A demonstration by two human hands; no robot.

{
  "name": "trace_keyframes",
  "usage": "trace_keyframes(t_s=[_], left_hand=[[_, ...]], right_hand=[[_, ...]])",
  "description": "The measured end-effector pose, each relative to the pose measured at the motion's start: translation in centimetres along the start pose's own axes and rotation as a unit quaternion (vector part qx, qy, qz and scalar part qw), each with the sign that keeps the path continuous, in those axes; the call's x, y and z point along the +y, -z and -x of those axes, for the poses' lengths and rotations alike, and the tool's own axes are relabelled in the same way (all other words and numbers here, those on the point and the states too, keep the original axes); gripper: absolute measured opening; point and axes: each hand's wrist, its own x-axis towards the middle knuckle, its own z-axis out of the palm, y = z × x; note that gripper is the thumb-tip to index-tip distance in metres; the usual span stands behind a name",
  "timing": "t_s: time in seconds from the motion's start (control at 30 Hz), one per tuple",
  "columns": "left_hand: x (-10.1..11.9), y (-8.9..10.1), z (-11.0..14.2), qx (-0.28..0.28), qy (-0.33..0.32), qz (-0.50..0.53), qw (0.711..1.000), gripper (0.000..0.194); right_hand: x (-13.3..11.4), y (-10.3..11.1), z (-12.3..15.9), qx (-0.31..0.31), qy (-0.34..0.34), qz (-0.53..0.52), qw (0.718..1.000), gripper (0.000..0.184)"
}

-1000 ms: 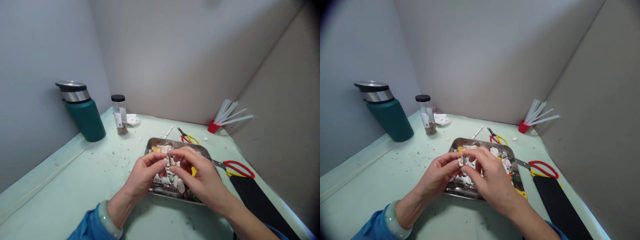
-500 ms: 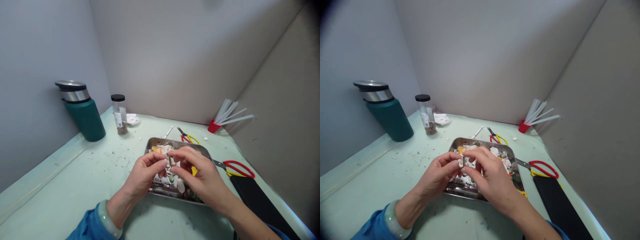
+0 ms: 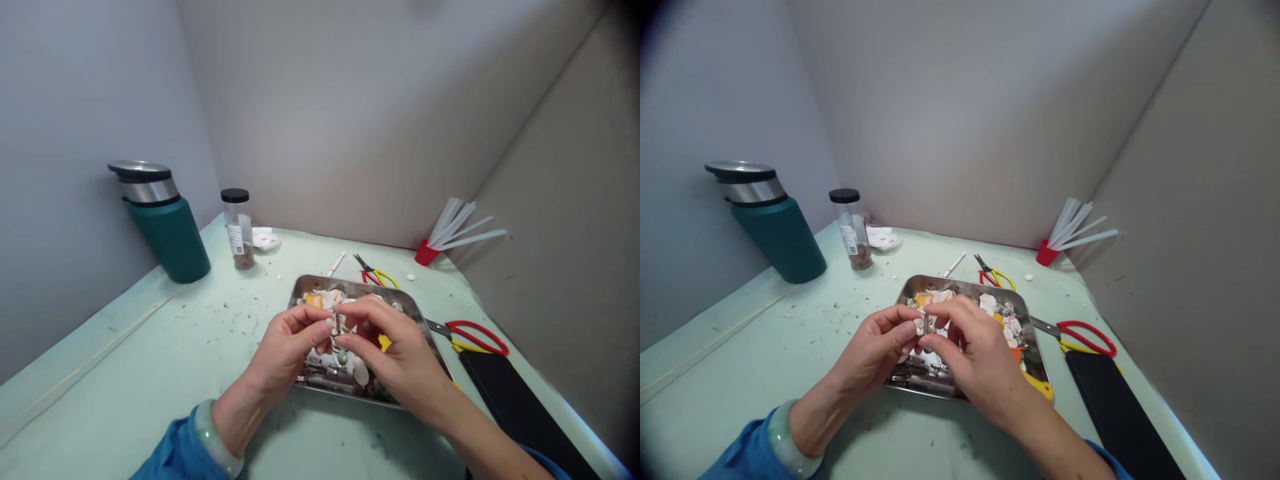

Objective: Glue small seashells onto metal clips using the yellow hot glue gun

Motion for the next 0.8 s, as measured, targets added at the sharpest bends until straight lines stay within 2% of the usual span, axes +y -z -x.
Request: trace_keyframes(t_s=[0.23, 0.43, 0.63, 0.8], left_hand=[[0.09, 0.01, 0.0, -0.005, -0.002, -0.004, 1.0, 0.014], [0.18, -0.19, 0.0, 0.004, -0.002, 0.003, 1.0, 0.017], [0.3, -0.31, -0.01, 0.006, -0.004, 0.003, 1.0, 0.02], [0.37, -0.34, 0.04, 0.002, -0.002, 0.007, 1.0, 0.019]], right_hand=[[-0.16, -0.01, -0.03, 0.006, 0.001, 0.012, 1.0, 0.023], [-0.15, 0.23, 0.07, -0.004, -0.016, -0.006, 1.0, 0.041], [0.1, 0.69, 0.02, -0.013, 0.025, 0.021, 0.999, 0.037], [0.08, 0.8, -0.01, -0.014, 0.025, 0.038, 0.999, 0.032]])
